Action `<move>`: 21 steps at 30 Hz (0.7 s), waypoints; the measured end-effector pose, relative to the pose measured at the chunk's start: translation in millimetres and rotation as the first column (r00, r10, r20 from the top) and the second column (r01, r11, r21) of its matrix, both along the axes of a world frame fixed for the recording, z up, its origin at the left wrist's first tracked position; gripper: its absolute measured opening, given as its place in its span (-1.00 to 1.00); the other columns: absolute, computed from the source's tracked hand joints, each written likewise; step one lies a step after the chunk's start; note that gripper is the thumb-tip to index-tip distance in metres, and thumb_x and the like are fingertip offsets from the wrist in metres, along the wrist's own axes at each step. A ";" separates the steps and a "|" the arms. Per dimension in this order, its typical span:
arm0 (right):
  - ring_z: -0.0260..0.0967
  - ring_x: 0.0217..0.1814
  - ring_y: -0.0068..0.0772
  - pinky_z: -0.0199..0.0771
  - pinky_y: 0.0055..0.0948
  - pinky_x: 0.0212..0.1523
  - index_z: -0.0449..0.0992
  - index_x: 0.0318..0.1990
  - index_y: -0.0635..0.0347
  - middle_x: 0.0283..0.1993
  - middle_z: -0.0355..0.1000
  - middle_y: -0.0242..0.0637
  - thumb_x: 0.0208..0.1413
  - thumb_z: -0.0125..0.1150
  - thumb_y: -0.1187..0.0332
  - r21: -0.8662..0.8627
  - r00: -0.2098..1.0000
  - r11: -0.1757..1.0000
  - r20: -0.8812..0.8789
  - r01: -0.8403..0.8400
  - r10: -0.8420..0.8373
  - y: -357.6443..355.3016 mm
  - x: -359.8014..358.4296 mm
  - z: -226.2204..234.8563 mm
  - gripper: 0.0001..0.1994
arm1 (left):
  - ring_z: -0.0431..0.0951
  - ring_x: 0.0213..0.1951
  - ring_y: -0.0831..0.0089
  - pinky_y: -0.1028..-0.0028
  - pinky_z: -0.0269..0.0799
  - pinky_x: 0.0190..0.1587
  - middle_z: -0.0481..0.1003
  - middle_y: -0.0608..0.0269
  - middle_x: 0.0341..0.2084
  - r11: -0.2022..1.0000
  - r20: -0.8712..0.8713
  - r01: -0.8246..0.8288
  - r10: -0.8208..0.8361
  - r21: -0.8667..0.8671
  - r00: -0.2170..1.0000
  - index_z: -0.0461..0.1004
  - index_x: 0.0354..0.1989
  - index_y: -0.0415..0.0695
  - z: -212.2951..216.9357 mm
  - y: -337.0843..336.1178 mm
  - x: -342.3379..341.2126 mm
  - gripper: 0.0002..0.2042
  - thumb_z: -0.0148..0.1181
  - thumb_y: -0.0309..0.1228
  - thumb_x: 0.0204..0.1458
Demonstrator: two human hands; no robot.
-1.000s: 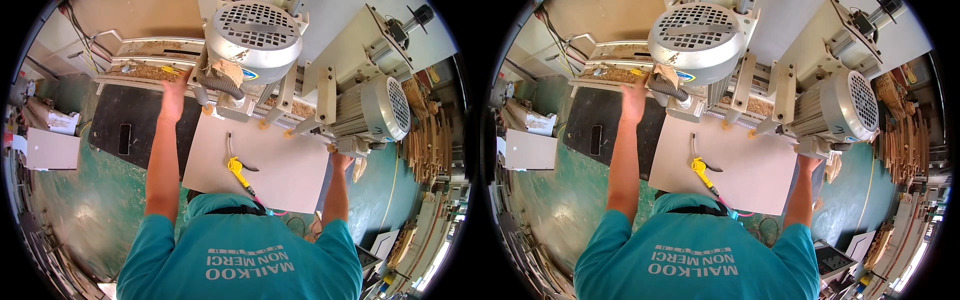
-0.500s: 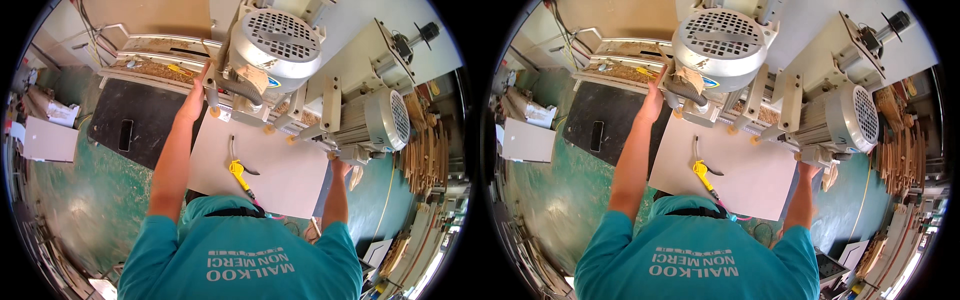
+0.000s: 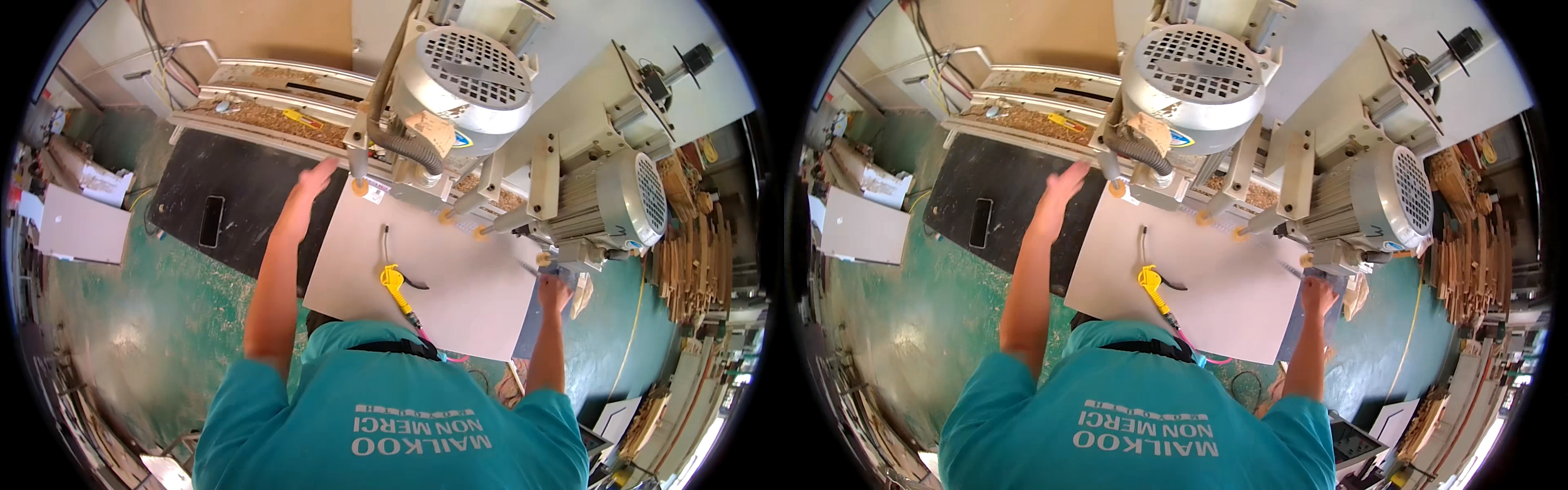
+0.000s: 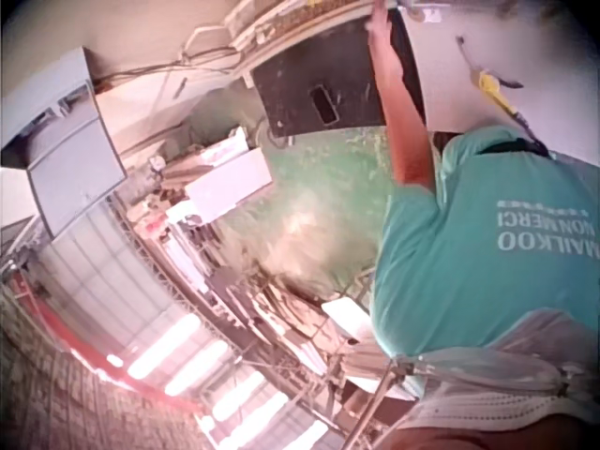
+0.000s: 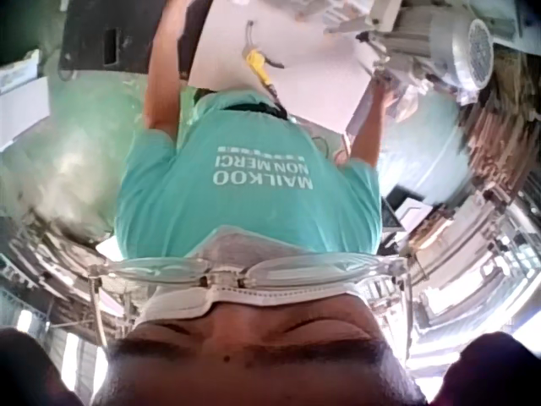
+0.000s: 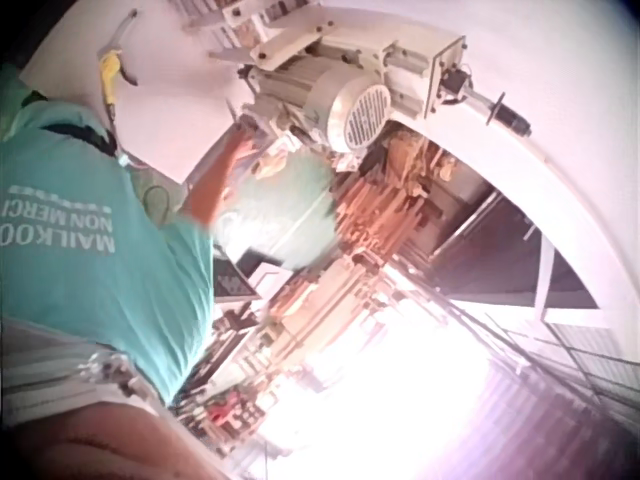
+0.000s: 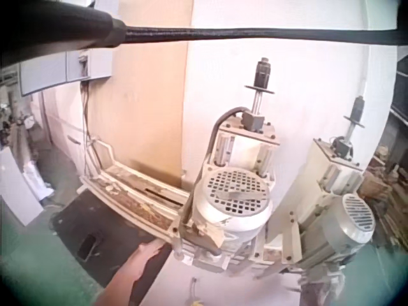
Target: The person positions wood panels under a multi-spindle drill press and operates the machine to drill holes into the panels.
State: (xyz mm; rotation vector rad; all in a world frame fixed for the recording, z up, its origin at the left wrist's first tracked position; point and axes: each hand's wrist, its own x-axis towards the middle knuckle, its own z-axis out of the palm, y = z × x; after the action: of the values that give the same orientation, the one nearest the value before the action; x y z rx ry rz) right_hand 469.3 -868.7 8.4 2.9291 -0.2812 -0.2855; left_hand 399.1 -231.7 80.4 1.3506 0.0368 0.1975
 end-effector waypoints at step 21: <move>0.00 0.44 0.06 -0.06 0.18 0.37 0.22 0.36 -0.04 0.35 0.13 0.01 0.07 0.21 0.06 0.433 0.878 0.764 0.245 -0.478 0.411 419.0 -158.5 -26.4 -0.32 | 0.48 -0.06 0.27 0.33 0.56 -0.34 0.33 0.15 0.03 0.965 -0.620 -0.258 0.235 0.054 0.749 0.26 0.24 0.04 -82.0 28.2 -110.8 -0.46 0.13 -0.52 0.03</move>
State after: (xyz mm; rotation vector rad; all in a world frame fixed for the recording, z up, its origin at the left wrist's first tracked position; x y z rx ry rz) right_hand 310.8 -449.7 -18.0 3.3787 0.5646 -0.0861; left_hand 288.2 -203.5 -1.6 1.3217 0.7849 -0.0396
